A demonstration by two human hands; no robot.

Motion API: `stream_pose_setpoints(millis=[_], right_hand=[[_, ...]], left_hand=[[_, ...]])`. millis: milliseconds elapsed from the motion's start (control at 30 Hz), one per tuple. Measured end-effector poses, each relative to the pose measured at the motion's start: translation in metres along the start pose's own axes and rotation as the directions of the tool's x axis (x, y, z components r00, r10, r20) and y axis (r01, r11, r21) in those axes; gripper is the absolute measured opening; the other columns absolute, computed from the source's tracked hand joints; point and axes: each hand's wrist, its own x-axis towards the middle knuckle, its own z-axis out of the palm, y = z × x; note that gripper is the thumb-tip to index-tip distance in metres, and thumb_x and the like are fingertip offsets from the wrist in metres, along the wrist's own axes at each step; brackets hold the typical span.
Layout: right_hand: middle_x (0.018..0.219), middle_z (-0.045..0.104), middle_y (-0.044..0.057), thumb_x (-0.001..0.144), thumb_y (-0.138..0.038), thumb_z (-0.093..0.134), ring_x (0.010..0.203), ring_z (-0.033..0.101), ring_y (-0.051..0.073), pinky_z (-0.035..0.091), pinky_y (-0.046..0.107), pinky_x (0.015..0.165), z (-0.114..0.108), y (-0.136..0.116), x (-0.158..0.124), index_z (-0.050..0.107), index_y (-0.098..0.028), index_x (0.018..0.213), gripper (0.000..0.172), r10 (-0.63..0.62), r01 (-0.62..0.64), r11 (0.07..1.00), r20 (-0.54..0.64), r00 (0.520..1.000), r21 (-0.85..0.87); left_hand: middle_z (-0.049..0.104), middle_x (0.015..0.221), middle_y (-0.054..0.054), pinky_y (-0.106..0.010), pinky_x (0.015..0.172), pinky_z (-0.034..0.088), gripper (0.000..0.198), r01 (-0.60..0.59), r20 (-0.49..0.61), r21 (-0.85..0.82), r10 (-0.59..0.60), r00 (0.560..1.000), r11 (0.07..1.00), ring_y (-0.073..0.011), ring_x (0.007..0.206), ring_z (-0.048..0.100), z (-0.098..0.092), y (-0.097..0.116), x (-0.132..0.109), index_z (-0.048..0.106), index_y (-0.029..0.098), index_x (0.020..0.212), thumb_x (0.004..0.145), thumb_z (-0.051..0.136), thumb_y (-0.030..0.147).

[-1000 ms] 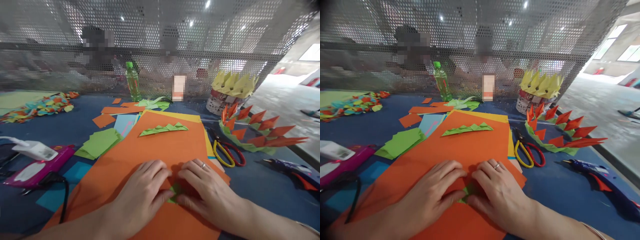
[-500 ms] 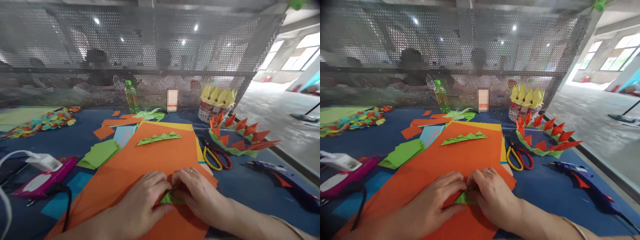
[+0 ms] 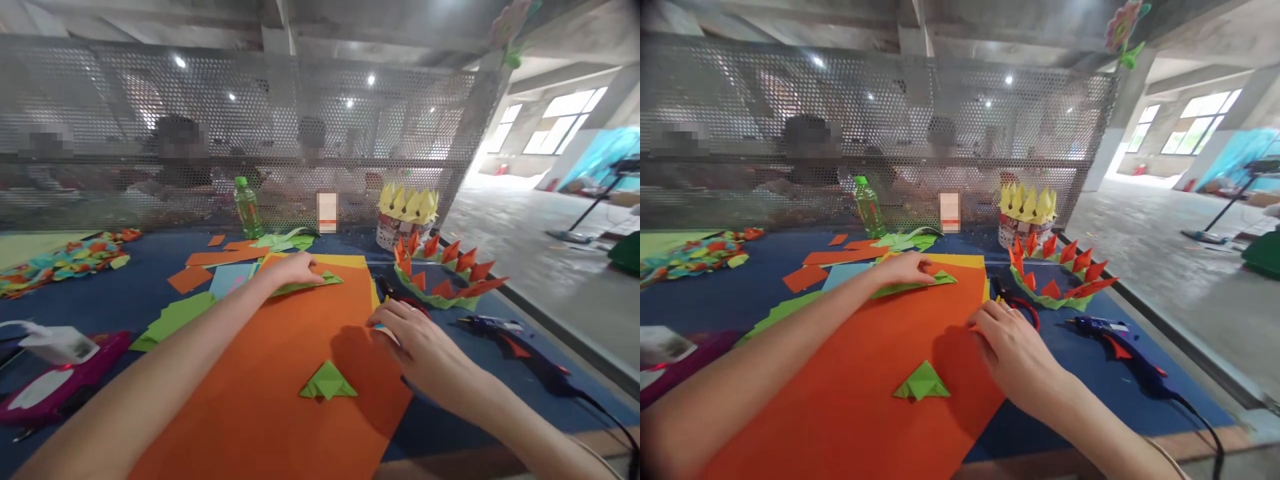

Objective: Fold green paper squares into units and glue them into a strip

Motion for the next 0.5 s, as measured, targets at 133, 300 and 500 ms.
stream_pose_setpoints(millis=[133, 300, 500], right_hand=[[0.097, 0.067, 0.008, 0.103, -0.027, 0.043, 0.09, 0.065, 0.022, 0.049, 0.036, 0.079, -0.026, 0.034, -0.041, 0.064, -0.021, 0.1, 0.022, 0.14, -0.15, 0.978, -0.076, 0.987, -0.145], [0.093, 0.068, 0.009, 0.1, -0.044, 0.041, 0.082, 0.067, 0.028, 0.048, 0.041, 0.074, -0.051, 0.088, -0.091, 0.067, -0.022, 0.095, 0.035, 0.346, -0.44, 0.804, -0.287, 0.893, -0.399], [0.067, 0.064, 0.009, 0.091, -0.061, 0.053, 0.06, 0.066, 0.028, 0.042, 0.037, 0.058, -0.056, 0.12, -0.142, 0.067, -0.022, 0.074, 0.045, 0.484, -0.675, 0.625, -0.484, 0.729, -0.392]], left_hand=[[0.062, 0.124, -0.008, -0.043, 0.088, 0.057, 0.034, 0.017, 0.165, -0.046, -0.009, 0.986, 0.999, -0.0249, 0.105, 0.065, 0.0, -0.005, 0.024, 0.06, 0.015, 0.124, 0.097, 0.064, 0.037], [0.062, 0.123, -0.007, -0.043, 0.088, 0.057, 0.035, -0.025, 0.251, -0.052, 0.037, 0.967, 0.998, -0.0268, 0.106, 0.065, 0.004, -0.008, 0.023, 0.061, 0.016, 0.123, 0.097, 0.064, 0.039], [0.063, 0.121, -0.007, -0.043, 0.088, 0.057, 0.033, -0.101, 0.213, -0.032, 0.106, 0.971, 0.994, -0.0255, 0.104, 0.065, -0.003, -0.002, -0.022, 0.062, 0.015, 0.121, 0.097, 0.064, 0.038]])
